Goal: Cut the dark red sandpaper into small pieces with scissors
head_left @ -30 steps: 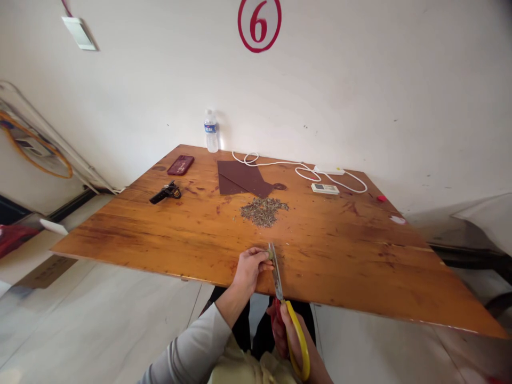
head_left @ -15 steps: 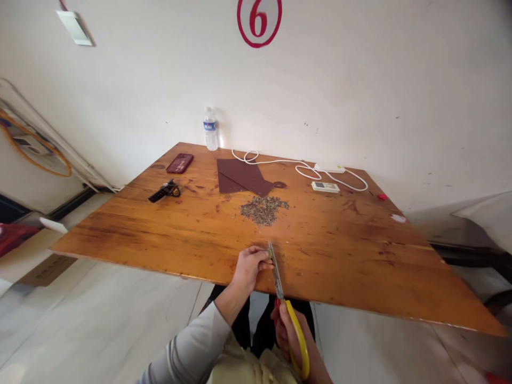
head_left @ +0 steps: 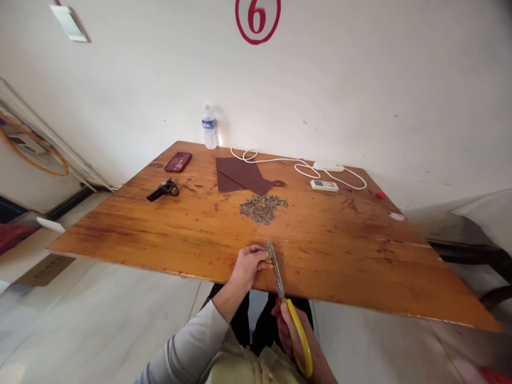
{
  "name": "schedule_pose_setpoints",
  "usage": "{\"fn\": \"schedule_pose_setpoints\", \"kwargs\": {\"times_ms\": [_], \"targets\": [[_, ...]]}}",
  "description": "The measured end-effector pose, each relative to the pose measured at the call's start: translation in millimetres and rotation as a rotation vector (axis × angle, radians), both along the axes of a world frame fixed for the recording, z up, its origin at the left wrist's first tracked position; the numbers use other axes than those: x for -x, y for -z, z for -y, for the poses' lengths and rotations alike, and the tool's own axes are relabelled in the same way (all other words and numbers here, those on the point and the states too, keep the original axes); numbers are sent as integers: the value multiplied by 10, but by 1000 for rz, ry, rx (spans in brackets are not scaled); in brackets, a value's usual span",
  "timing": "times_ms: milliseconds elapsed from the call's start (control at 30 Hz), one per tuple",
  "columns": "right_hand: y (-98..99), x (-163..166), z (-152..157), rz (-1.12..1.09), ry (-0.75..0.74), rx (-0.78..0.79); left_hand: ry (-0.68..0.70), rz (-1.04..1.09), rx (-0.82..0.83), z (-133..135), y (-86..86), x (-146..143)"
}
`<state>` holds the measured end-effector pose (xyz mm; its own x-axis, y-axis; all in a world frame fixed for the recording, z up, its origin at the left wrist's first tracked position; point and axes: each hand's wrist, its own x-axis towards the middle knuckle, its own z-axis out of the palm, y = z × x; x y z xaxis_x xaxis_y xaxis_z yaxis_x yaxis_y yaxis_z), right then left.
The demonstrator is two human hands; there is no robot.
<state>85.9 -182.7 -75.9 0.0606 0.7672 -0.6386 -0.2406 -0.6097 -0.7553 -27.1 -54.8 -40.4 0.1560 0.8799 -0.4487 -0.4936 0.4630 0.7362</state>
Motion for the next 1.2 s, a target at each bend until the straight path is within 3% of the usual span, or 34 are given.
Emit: {"fn": "schedule_pose_setpoints", "kwargs": {"times_ms": [233, 500, 733, 1200], "targets": [[105, 30, 12, 1, 10, -66, 7, 5, 6, -5, -24, 10], [89, -48, 6, -57, 4, -6, 75, -3, 18, -31, 6, 49], [111, -139, -8, 8, -43, -54, 131, -14, 10, -57, 58, 67], [169, -110, 48, -36, -51, -69, 141, 0, 7, -65, 83, 94]]}}
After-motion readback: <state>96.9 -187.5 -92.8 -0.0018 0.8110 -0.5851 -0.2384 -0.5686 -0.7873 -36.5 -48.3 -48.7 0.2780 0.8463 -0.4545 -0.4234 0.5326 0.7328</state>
